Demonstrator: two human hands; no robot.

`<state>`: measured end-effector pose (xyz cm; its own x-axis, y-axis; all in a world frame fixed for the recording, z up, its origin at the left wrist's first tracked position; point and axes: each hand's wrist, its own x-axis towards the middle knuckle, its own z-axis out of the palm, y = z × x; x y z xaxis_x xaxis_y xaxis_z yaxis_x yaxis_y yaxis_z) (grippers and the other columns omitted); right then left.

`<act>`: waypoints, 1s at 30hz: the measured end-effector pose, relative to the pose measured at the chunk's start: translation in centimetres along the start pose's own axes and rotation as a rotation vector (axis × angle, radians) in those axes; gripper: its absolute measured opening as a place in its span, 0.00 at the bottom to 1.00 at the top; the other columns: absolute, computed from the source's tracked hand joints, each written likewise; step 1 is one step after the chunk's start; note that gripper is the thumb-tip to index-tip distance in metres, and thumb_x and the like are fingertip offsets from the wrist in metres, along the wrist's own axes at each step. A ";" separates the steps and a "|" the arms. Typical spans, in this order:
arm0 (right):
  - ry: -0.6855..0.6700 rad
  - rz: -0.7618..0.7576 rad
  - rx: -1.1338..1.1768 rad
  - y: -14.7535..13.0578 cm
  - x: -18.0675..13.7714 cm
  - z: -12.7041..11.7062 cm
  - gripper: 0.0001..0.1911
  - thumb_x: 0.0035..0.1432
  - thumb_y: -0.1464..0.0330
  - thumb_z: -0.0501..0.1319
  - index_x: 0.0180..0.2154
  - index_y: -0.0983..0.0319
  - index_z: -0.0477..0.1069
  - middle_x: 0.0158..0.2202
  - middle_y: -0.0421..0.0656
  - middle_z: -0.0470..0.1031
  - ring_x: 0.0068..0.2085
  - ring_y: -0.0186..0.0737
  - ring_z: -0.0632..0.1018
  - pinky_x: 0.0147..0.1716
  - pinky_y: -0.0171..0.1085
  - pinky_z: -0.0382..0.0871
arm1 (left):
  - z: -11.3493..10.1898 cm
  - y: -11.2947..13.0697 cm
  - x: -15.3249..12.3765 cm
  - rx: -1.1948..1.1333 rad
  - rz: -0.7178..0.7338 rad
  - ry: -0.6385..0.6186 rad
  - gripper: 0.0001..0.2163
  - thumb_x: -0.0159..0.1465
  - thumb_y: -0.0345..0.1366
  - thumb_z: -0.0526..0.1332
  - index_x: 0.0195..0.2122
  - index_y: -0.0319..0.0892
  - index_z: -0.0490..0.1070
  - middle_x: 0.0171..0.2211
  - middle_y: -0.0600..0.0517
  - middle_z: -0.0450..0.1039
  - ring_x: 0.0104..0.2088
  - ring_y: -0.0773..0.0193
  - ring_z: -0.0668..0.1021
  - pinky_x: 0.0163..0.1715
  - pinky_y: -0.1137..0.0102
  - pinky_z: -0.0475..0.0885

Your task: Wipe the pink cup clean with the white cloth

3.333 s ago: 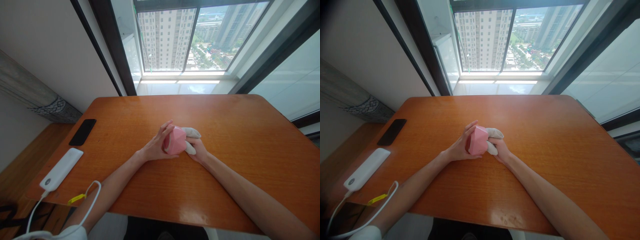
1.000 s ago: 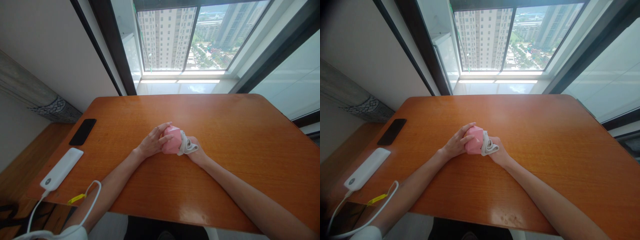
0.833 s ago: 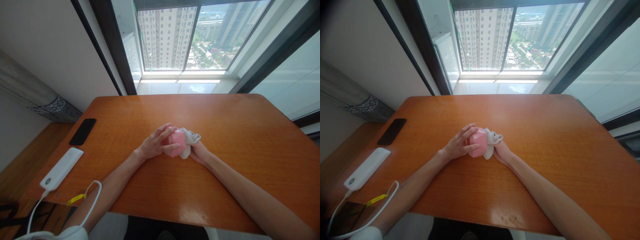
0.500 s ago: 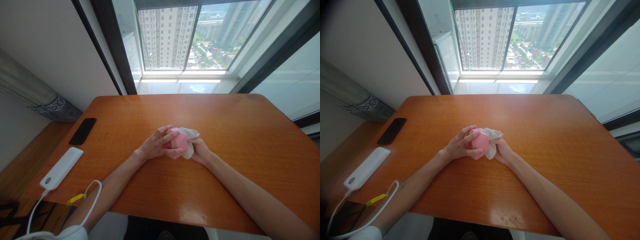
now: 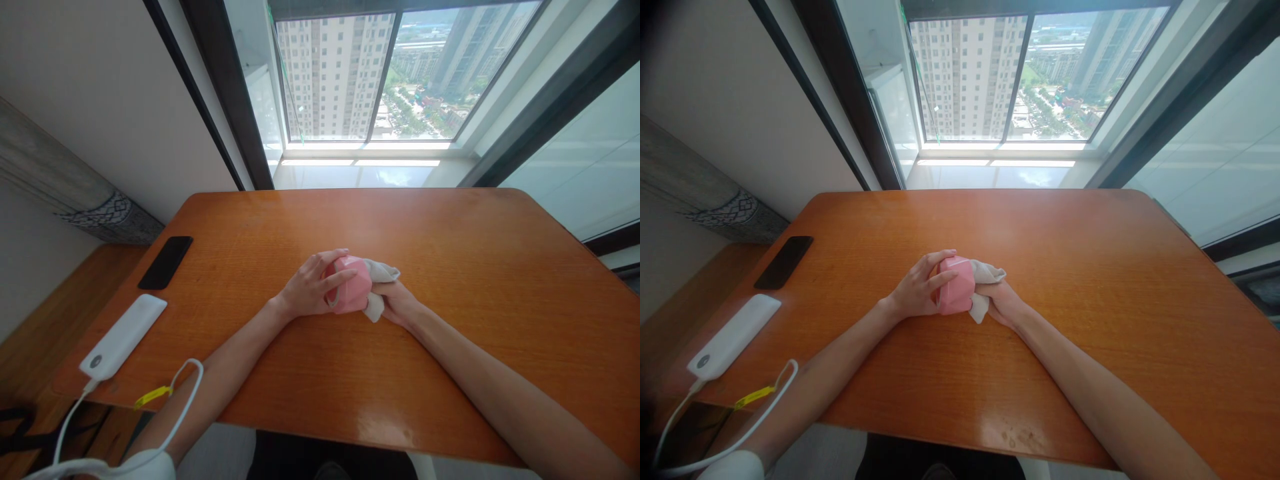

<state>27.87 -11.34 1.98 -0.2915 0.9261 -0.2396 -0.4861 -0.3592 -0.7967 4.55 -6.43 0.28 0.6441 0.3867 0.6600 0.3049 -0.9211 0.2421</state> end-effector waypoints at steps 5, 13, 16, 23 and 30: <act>-0.009 0.006 -0.004 0.2 0.1 -0.6 0.24 0.41 0.69 0.83 0.43 0.60 0.85 0.37 0.42 0.88 0.33 0.42 0.84 0.34 0.37 0.80 | 0.0 0.4 0.1 -0.021 -0.068 -0.029 0.40 0.62 0.49 0.75 0.73 0.57 0.59 0.73 0.37 0.64 0.68 0.43 0.76 0.64 0.47 0.76; -0.033 -0.008 -0.011 -0.1 0.0 -0.7 0.22 0.38 0.70 0.85 0.38 0.60 0.85 0.37 0.43 0.87 0.34 0.42 0.84 0.37 0.39 0.81 | -0.3 1.6 0.8 -0.120 -0.202 -0.064 0.55 0.54 0.62 0.77 0.76 0.50 0.51 0.69 0.35 0.69 0.66 0.38 0.77 0.65 0.45 0.75; -0.056 -0.039 -0.067 -0.2 0.0 -0.9 0.22 0.39 0.67 0.85 0.38 0.60 0.84 0.35 0.43 0.87 0.33 0.42 0.84 0.36 0.39 0.82 | -0.7 2.2 1.1 -0.186 -0.298 -0.095 0.59 0.50 0.63 0.79 0.76 0.50 0.51 0.67 0.37 0.71 0.64 0.38 0.79 0.66 0.44 0.73; -0.113 -0.094 -0.173 -0.3 0.2 -0.9 0.20 0.40 0.60 0.86 0.33 0.61 0.85 0.31 0.41 0.85 0.29 0.38 0.82 0.32 0.36 0.80 | -2.2 3.6 2.8 -0.287 -0.507 -0.244 0.53 0.49 0.60 0.80 0.72 0.48 0.61 0.70 0.39 0.70 0.67 0.35 0.76 0.76 0.37 0.58; -0.067 -0.089 -0.150 -0.7 0.0 -0.4 0.19 0.37 0.61 0.86 0.29 0.60 0.84 0.28 0.40 0.85 0.26 0.37 0.80 0.28 0.35 0.79 | -3.3 4.7 4.3 -0.448 -0.705 -0.278 0.37 0.64 0.60 0.71 0.69 0.48 0.66 0.68 0.41 0.72 0.67 0.39 0.75 0.75 0.35 0.58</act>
<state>28.57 -11.08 2.32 -0.3092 0.9419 -0.1314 -0.3853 -0.2504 -0.8882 6.45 -9.24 6.64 0.5750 0.8152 0.0689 0.4292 -0.3722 0.8230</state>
